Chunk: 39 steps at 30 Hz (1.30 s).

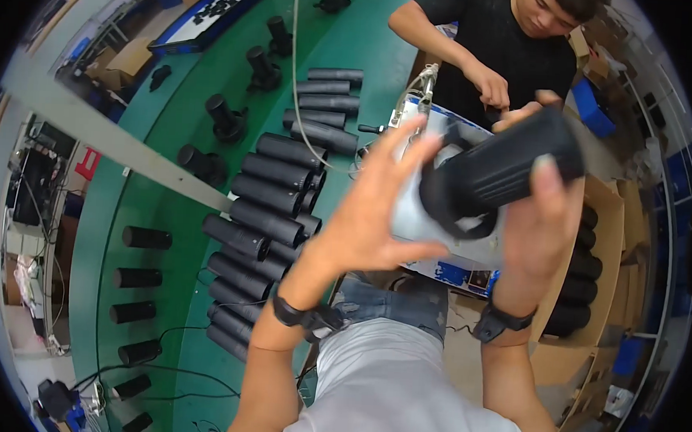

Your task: The person picks up a microphone body, places it into a machine, and presses a button. They then remove the microphone, attach a shock mount to it by hand, and place the assembled unit onto the workbench.

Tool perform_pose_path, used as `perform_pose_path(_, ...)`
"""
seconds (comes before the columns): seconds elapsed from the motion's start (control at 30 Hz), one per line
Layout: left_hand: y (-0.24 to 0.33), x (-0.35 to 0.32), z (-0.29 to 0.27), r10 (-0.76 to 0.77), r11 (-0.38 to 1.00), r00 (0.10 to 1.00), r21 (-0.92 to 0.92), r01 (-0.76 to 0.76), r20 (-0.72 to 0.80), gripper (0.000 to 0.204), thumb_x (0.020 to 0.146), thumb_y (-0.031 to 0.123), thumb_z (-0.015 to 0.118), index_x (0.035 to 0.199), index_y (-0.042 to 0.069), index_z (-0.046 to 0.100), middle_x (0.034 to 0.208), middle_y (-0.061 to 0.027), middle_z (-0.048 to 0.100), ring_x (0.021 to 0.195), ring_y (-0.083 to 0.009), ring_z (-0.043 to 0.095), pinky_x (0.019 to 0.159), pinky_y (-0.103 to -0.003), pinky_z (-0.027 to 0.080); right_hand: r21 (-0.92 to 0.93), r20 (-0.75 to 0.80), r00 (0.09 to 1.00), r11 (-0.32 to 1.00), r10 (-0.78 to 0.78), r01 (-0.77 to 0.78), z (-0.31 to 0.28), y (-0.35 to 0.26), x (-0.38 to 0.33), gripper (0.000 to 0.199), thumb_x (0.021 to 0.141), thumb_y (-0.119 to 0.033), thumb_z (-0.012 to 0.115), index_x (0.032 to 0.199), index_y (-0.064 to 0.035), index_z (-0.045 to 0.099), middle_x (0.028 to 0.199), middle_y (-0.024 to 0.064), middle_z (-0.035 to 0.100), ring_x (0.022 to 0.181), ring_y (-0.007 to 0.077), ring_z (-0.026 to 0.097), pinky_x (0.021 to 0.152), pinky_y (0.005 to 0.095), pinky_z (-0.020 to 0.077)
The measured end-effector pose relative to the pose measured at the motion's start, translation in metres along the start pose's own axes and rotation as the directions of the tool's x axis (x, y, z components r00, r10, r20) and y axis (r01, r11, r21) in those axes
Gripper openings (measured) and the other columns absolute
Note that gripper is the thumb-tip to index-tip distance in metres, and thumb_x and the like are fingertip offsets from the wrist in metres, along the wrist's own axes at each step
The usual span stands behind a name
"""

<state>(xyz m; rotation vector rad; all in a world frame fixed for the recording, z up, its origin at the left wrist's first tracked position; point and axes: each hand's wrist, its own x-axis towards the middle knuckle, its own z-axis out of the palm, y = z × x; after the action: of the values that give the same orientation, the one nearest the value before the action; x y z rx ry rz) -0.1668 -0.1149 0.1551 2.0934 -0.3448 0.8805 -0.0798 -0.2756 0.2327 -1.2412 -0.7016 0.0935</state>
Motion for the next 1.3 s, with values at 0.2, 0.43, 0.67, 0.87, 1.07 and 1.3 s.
perform_pose_path(0.2, 0.028, -0.066, 0.015, -0.318, 0.547, 0.948, -0.812, 0.204, 0.023, 0.134, 0.046, 0.024, 0.096, 0.147, -0.001, 0.012, 0.141, -0.0180, 0.036, 0.126, -0.0263, 0.046, 0.104, -0.039, 0.039, 0.273, 0.347, 0.935, 0.947, 0.067, -0.169, 0.014, -0.003, -0.042, 0.062, 0.080, -0.010, 0.070, 0.132, 0.0062, 0.039, 0.120, 0.0126, 0.053, 0.111, 0.0186, 0.052, 0.101, 0.0330, 0.0371)
perform_pose_path(0.43, 0.028, -0.096, 0.033, -0.229, 0.153, 0.953, -0.960, 0.236, 0.198, 0.126, 0.053, 0.044, 0.091, 0.145, -0.004, 0.019, 0.139, -0.0171, 0.040, 0.122, -0.0254, 0.048, 0.099, -0.039, 0.045, 0.108, 0.457, 0.882, 0.977, 0.115, -0.183, 0.006, 0.000, -0.057, 0.090, 0.069, -0.038, 0.082, 0.131, 0.0099, 0.037, 0.113, 0.0223, 0.060, 0.103, 0.0259, 0.062, 0.090, 0.0362, 0.0507)
perform_pose_path(0.67, 0.034, -0.126, 0.043, -0.337, 0.159, 0.901, -0.926, 0.342, 0.275, 0.123, 0.059, 0.052, 0.087, 0.146, -0.003, 0.018, 0.140, -0.0174, 0.040, 0.123, -0.0262, 0.048, 0.099, -0.038, 0.045, 0.189, 0.462, 0.885, 0.969, 0.058, -0.162, -0.002, -0.004, -0.076, 0.074, 0.070, -0.017, 0.085, 0.127, 0.0050, 0.044, 0.113, 0.0135, 0.059, 0.103, 0.0194, 0.059, 0.093, 0.0323, 0.0458)
perform_pose_path(0.87, 0.061, -0.109, 0.043, -0.406, 0.039, 0.879, -0.956, 0.292, 0.252, 0.120, 0.068, 0.060, 0.077, 0.148, -0.001, 0.013, 0.142, -0.0178, 0.037, 0.125, -0.0265, 0.048, 0.100, -0.038, 0.047, 0.058, 0.373, 0.928, 0.998, -0.019, -0.004, -0.006, -0.005, -0.077, 0.094, 0.065, -0.028, 0.086, 0.135, 0.0058, 0.034, 0.110, 0.0132, 0.055, 0.101, 0.0239, 0.063, 0.086, 0.0349, 0.0529)
perform_pose_path(1.07, 0.079, -0.095, 0.050, -0.560, 0.098, 0.825, -0.982, 0.162, 0.081, 0.122, 0.070, 0.052, 0.077, 0.152, 0.009, -0.002, 0.142, -0.0227, 0.035, 0.127, -0.0338, 0.047, 0.095, -0.043, 0.052, 0.033, 0.298, 0.951, 0.997, -0.083, 0.077, 0.002, -0.013, -0.081, 0.085, 0.066, -0.022, 0.083, 0.134, 0.0043, 0.039, 0.116, 0.0098, 0.052, 0.107, 0.0187, 0.056, 0.093, 0.0314, 0.0458)
perform_pose_path(1.3, 0.090, -0.102, 0.051, -0.579, 0.289, 0.815, -0.934, 0.212, 0.006, 0.129, 0.059, 0.045, 0.077, 0.152, 0.011, -0.006, 0.144, -0.0233, 0.032, 0.132, -0.0356, 0.039, 0.106, -0.045, 0.040, -0.230, 0.256, 0.964, 0.964, -0.075, 0.136, 0.000, -0.014, -0.083, 0.076, 0.070, -0.016, 0.080, 0.133, 0.0006, 0.042, 0.119, 0.0091, 0.053, 0.109, 0.0166, 0.053, 0.095, 0.0309, 0.0435)
